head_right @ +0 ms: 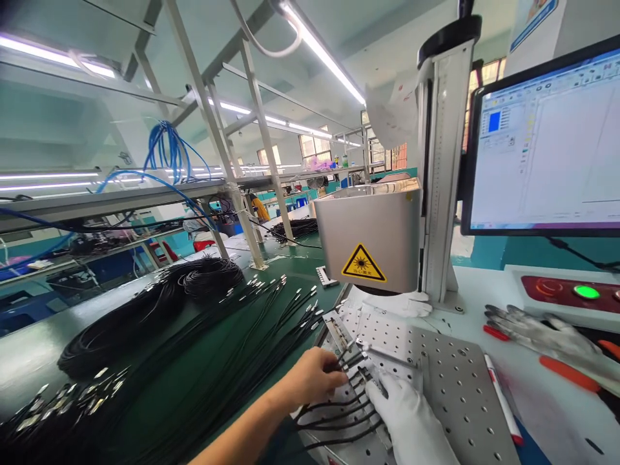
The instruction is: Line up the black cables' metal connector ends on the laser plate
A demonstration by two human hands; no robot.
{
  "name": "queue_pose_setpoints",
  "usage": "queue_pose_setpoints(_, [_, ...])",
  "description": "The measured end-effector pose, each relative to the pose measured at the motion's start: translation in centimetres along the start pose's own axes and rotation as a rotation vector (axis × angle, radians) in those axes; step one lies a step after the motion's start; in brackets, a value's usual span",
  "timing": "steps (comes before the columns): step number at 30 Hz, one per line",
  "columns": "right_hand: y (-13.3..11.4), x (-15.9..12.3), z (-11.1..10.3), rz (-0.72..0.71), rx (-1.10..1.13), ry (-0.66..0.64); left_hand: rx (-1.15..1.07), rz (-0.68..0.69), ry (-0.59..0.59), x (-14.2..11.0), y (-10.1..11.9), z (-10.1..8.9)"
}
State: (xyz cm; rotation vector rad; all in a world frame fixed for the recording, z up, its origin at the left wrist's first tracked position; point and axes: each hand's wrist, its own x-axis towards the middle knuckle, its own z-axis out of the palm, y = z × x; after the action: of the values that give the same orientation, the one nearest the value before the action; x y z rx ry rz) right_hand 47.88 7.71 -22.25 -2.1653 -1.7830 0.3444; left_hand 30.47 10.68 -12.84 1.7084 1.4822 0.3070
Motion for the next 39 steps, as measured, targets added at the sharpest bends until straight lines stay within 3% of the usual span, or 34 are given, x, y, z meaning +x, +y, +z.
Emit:
queue_pose_setpoints(3, [0.5,-1.0,-0.9,-0.072,-0.017,-0.003,-0.171,0.002,0.017,-0.6,0.0,-0.9])
queue_pose_setpoints(6, [1.2,-2.1,-2.0,-0.141,-0.002,0.079,-0.261,-0.017,0.046,-1.4,-0.2,-1.6])
queue_pose_setpoints(9, [1.6,-2.6,-2.6,-0.131,0.053,0.181,-0.180,-0.065,0.046,-1.7,-0.6,-1.4])
queue_pose_setpoints(15, [2.0,-1.9,-1.2,-0.272,-0.133,0.189,0.020,-0.044,0.085,-1.9,-0.4,0.1])
queue_pose_setpoints(19, [2.0,-1.3,-0.4,-0.331,-0.259,0.192,0.124,-0.088,0.110,-2.1,0.0,0.1])
queue_pose_setpoints(25, [1.8,-0.2,-0.1,-0.298,-0.215,0.129,0.214,-0.108,0.078,-2.4,0.4,-0.3])
queue_pose_setpoints(31, [1.2,0.6,0.1,-0.295,-0.360,0.061,0.241,-0.107,0.052,-2.1,0.8,-0.2])
queue_pose_setpoints(33, [0.9,1.1,0.3,-0.215,-0.329,0.031,0.244,-0.078,0.024,-1.6,0.6,0.1])
queue_pose_setpoints(36, [0.8,1.7,0.3,-0.074,-0.222,0.044,0.206,-0.064,-0.018,-0.6,-0.2,0.6])
queue_pose_setpoints(39, [1.1,1.4,0.0,-0.105,-0.177,0.099,0.158,-0.080,-0.046,0.6,-1.0,0.9])
